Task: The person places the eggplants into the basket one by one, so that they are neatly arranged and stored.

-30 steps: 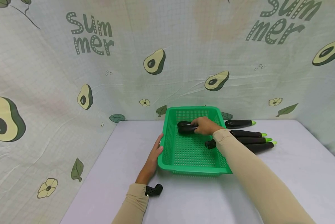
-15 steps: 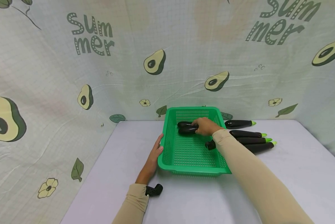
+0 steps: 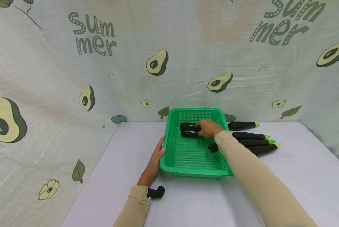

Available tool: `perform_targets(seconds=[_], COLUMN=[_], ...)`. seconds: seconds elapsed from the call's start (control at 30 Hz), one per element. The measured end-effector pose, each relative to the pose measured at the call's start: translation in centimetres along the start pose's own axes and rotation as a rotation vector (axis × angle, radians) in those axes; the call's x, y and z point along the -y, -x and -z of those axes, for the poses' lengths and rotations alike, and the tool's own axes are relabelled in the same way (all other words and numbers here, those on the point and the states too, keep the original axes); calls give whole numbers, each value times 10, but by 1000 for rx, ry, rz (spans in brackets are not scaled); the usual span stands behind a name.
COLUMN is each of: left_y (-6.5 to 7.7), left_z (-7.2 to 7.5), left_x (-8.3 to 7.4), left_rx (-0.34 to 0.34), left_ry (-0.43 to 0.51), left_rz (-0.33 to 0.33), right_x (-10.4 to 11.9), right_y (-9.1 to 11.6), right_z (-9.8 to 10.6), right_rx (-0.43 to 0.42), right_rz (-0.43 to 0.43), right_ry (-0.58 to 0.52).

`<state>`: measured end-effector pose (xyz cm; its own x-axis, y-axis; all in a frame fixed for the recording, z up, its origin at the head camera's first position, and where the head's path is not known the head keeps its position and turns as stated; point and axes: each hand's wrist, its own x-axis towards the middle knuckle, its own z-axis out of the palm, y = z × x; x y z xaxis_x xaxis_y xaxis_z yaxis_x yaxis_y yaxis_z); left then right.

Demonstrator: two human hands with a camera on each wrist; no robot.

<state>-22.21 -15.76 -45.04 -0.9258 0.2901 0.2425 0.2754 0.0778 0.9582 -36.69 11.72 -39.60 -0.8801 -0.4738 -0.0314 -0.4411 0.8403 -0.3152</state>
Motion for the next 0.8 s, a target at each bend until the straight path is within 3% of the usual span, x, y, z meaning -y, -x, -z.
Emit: perform_targets(seconds=[0.13, 0.27, 0.4, 0.63, 0.8], left_y=[-4, -7, -7, -9, -8], left_z=[1, 1, 1, 3, 2], left_x=[19, 33, 33, 35, 33], left_rx=[-17, -43, -47, -51, -46], left_ry=[5, -18, -27, -24, -31], left_rz=[-10, -28, -32, -37, -28], right_x=[-1, -7, -10, -7, -11], right_y=[0, -1, 7, 24, 37], right_z=[1, 5, 18, 38, 50], right_rx=[-14, -63, -102, -138, -151], right_rz=[16, 57, 64, 83, 50], right_ry=[-31, -188, -353, -443, -518])
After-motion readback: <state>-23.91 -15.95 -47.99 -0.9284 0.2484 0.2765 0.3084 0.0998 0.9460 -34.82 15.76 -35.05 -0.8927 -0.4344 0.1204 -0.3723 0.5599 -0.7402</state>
